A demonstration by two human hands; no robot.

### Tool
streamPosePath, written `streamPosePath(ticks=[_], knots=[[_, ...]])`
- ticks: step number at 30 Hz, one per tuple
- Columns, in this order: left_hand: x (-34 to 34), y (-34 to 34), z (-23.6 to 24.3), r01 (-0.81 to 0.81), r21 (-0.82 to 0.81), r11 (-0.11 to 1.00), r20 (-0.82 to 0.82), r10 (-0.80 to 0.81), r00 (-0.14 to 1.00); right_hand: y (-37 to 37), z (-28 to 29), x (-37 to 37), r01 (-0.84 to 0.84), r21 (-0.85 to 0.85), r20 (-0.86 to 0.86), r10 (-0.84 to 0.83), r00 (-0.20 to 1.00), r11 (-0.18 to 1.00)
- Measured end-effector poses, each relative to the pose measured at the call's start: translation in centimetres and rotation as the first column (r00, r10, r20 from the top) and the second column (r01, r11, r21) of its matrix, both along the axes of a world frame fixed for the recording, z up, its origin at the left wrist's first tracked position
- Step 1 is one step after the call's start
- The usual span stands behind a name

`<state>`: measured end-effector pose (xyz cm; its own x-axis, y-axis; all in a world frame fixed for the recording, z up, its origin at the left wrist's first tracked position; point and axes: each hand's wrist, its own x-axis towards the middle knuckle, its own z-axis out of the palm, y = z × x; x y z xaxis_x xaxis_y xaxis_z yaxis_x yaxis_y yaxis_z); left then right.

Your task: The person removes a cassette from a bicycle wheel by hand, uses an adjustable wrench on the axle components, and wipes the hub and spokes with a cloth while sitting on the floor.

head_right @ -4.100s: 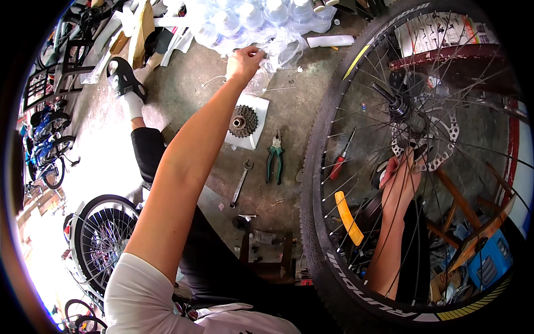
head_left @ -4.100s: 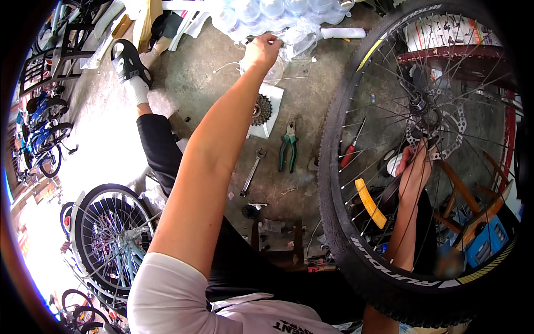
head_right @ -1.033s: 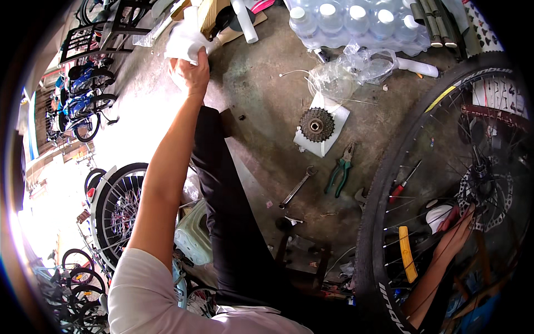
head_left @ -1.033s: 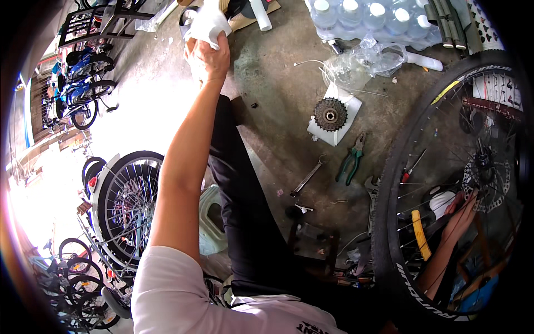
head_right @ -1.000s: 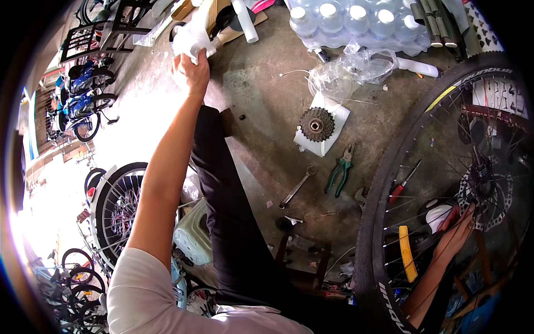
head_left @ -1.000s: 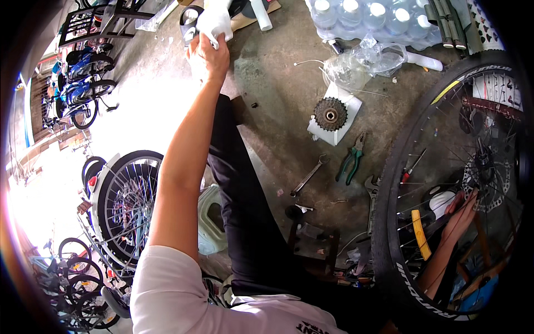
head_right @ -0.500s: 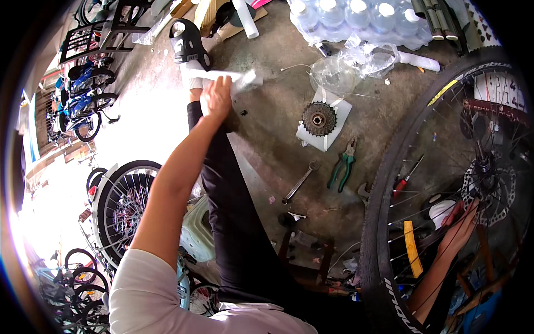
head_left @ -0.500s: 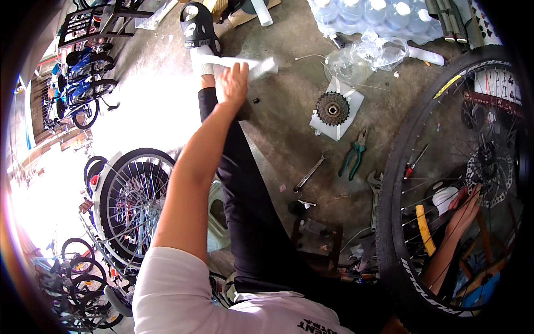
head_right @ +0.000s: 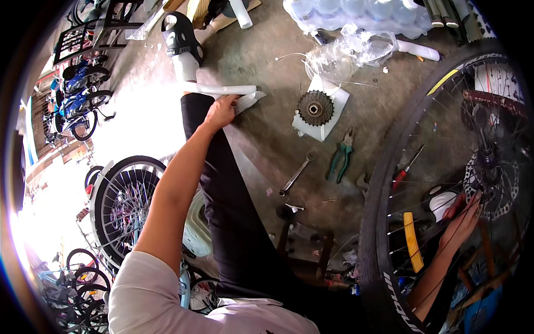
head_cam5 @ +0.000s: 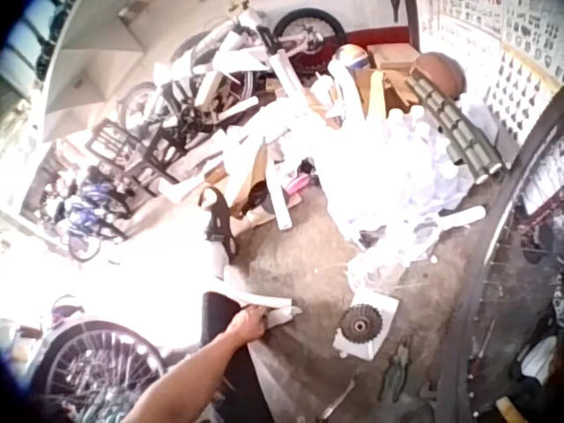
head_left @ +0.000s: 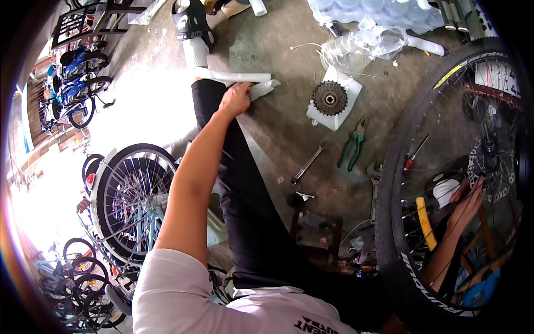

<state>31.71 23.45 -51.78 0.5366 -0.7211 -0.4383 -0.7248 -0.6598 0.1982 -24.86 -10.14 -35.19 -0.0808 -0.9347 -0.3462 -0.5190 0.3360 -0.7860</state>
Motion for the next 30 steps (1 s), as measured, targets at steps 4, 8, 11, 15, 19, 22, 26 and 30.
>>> streamPosePath(ticks=[4, 8, 11, 15, 19, 22, 26, 30], knots=[[0.4, 0.3, -0.7, -0.025, -0.060, 0.998, -0.102, 0.019, 0.995, 0.4, 0.5, 1.1, -0.021, -0.088, -0.079, 0.014, 0.997, 0.996], [-1.5, -0.4, -1.4, -0.015, -0.058, 0.998, 0.048, 0.018, 0.999, 0.1, 0.7, 0.8, 0.002, -0.012, 0.036, -0.002, 0.999, 1.000], [-2.2, -0.6, -2.0, -0.050, -0.031, 0.998, 0.173, 0.054, 0.983, 0.0, 0.8, 1.2, 0.038, 0.000, 0.045, -0.038, 0.998, 0.999], [-0.7, -0.3, -2.0, -0.065, -0.070, 0.995, 0.128, 0.073, 0.989, -0.5, 0.2, -0.3, -0.039, 0.022, 0.000, 0.039, 0.999, 0.999], [-1.8, -4.4, 1.2, -0.650, -0.076, 0.756, -0.542, 0.515, 0.663, -0.6, -0.7, -2.7, -0.125, 0.032, -0.284, 0.129, 0.950, 0.992], [-2.9, -7.1, 3.2, -0.786, -0.055, 0.616, -0.848, 0.387, 0.362, -0.2, -0.1, -0.9, -0.108, -0.012, -0.197, 0.103, 0.975, 0.994], [-3.9, -11.8, 4.6, -0.804, -0.039, 0.594, -0.963, 0.193, 0.190, 0.0, 0.1, 0.3, -0.117, -0.026, -0.138, 0.113, 0.984, 0.993], [-5.7, -16.9, 5.3, -0.763, -0.124, 0.634, -0.930, 0.194, 0.313, 0.7, 0.8, 1.1, -0.029, 0.008, 0.190, 0.027, 0.981, 1.000]])
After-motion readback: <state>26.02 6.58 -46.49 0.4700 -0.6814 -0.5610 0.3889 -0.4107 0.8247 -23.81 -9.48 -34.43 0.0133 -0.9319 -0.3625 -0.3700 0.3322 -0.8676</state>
